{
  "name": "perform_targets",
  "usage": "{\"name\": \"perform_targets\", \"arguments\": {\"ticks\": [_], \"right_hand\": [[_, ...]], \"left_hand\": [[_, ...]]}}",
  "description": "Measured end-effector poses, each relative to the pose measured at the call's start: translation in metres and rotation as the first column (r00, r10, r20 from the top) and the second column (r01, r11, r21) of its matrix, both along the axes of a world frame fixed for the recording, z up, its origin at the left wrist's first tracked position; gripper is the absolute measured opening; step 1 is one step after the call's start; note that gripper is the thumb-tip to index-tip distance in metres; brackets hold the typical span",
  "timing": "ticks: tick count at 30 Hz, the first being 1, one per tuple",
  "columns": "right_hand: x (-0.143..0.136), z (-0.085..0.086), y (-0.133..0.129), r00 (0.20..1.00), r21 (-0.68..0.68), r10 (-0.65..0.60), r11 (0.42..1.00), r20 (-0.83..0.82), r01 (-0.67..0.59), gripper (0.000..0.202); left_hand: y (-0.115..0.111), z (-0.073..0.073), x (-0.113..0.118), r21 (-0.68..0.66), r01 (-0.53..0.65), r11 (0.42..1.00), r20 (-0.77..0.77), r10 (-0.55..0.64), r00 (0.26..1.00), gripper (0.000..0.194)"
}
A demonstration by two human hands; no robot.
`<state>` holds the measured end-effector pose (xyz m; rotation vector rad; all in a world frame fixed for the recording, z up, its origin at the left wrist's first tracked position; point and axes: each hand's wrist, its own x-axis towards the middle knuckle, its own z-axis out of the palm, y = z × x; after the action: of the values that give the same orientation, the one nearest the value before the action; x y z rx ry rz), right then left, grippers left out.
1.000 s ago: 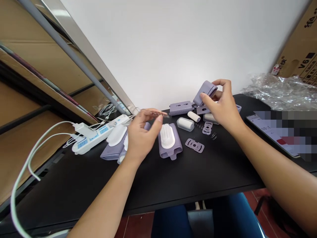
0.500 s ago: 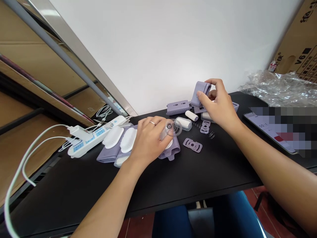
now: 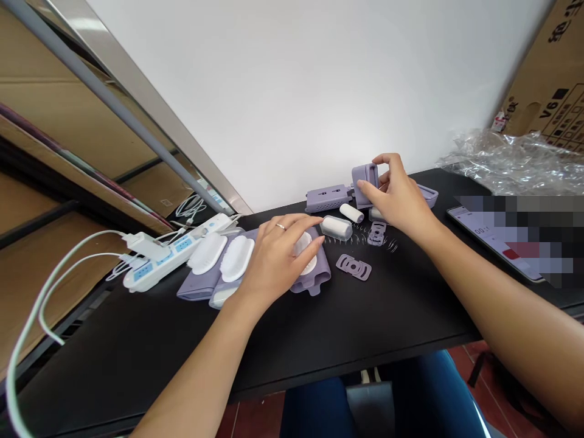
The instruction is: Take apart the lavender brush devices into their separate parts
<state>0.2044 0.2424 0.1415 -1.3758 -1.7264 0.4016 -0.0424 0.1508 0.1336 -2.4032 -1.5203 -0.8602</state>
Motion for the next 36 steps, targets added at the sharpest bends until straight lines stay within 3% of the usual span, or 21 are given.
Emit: {"name": "perform_targets", "arguments": {"ticks": [8,16,21,24,26,30,33,36], "right_hand": [[-0.009,-0.016,0.002,0.948,0.143,-0.031,0.99,0.315,-0.015,0.046],[-0.024,-0.033,0.013,0.882,0.196,-0.037,0.978,0.47,-0.063,0.033],[-0.025,-0.032,0.012,0.911,0.193,-0.008,0.978,0.413,-0.079,0.038],[-0.021,-0.024,0.005,0.946,0.176,0.034,0.98,0.322,-0.095,0.035],[-0.021,-0.017,-0.004,0.957,0.169,0.077,0.977,0.28,-0.128,0.033],[-0.034,-0.012,-0.031,0.932,0.183,0.237,0.939,0.274,-0.292,0.033],[-0.05,-0.018,-0.054,0.837,0.177,0.403,0.854,0.37,-0.49,0.04],[-0.063,-0.028,-0.071,0.745,0.15,0.441,0.803,0.501,-0.576,0.057]], "left_hand": [[0.002,0.0,-0.001,-0.041,0.004,0.999,0.035,-0.003,0.999,0.026],[0.003,-0.001,0.0,-0.133,0.033,0.991,0.098,-0.02,0.995,0.028],[0.006,-0.002,-0.002,-0.123,0.038,0.992,0.137,-0.021,0.99,0.027],[0.006,-0.001,-0.001,-0.106,0.057,0.993,0.252,-0.028,0.967,0.027],[0.006,0.0,0.0,-0.091,0.057,0.994,0.409,-0.015,0.912,0.031],[0.009,0.001,-0.001,-0.064,-0.002,0.998,0.713,0.047,0.7,0.036],[0.015,-0.001,-0.004,-0.04,-0.028,0.999,0.84,0.049,0.54,0.034],[0.02,-0.001,-0.006,-0.051,-0.04,0.998,0.913,0.063,0.403,0.03]]}}
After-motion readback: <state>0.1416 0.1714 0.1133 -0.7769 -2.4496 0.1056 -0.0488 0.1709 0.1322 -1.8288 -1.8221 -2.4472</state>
